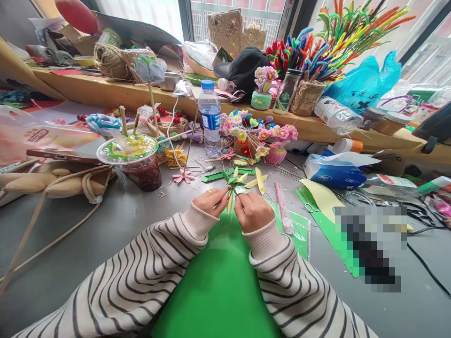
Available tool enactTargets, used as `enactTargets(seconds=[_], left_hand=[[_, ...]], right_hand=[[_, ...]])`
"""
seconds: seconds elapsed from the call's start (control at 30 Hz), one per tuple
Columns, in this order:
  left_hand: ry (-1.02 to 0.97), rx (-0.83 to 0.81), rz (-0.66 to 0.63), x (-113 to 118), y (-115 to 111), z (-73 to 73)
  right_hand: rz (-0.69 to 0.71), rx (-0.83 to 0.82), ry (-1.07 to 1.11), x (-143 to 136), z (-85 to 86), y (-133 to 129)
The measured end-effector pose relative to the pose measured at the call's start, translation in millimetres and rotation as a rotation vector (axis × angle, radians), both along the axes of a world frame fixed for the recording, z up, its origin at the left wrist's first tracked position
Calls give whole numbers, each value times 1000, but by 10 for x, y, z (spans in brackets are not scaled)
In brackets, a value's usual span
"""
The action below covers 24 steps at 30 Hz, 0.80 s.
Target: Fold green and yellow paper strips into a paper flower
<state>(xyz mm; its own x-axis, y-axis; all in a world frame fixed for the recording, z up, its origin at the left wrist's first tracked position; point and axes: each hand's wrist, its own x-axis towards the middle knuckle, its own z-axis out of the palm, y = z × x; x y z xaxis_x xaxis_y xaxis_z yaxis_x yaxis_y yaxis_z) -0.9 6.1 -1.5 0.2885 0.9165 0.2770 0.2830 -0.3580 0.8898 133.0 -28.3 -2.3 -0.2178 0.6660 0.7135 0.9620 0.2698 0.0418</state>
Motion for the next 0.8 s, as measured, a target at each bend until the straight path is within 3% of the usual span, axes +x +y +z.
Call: enactTargets(seconds=[0.27,0.33,0.43,0.53,0.63,0.8], left_hand=[[-74,-60,-5,-31,58,-38],[-121,-153,-31,-21,85,-53],[-246,-422,-105,5,113,-68],[-320,-577,-103,12,113,-56],[-338,-588,-67,-10,106,-24],[-387,-602,-89,-27,99,40]], right_hand=[[57,-62,53,58,-11,21],[58,-82,62,42,-24,22],[60,-157,106,7,-46,23],[120,-298,275,-6,-25,21],[170,-437,497,6,50,11],[138,-631,789,25,150,0]])
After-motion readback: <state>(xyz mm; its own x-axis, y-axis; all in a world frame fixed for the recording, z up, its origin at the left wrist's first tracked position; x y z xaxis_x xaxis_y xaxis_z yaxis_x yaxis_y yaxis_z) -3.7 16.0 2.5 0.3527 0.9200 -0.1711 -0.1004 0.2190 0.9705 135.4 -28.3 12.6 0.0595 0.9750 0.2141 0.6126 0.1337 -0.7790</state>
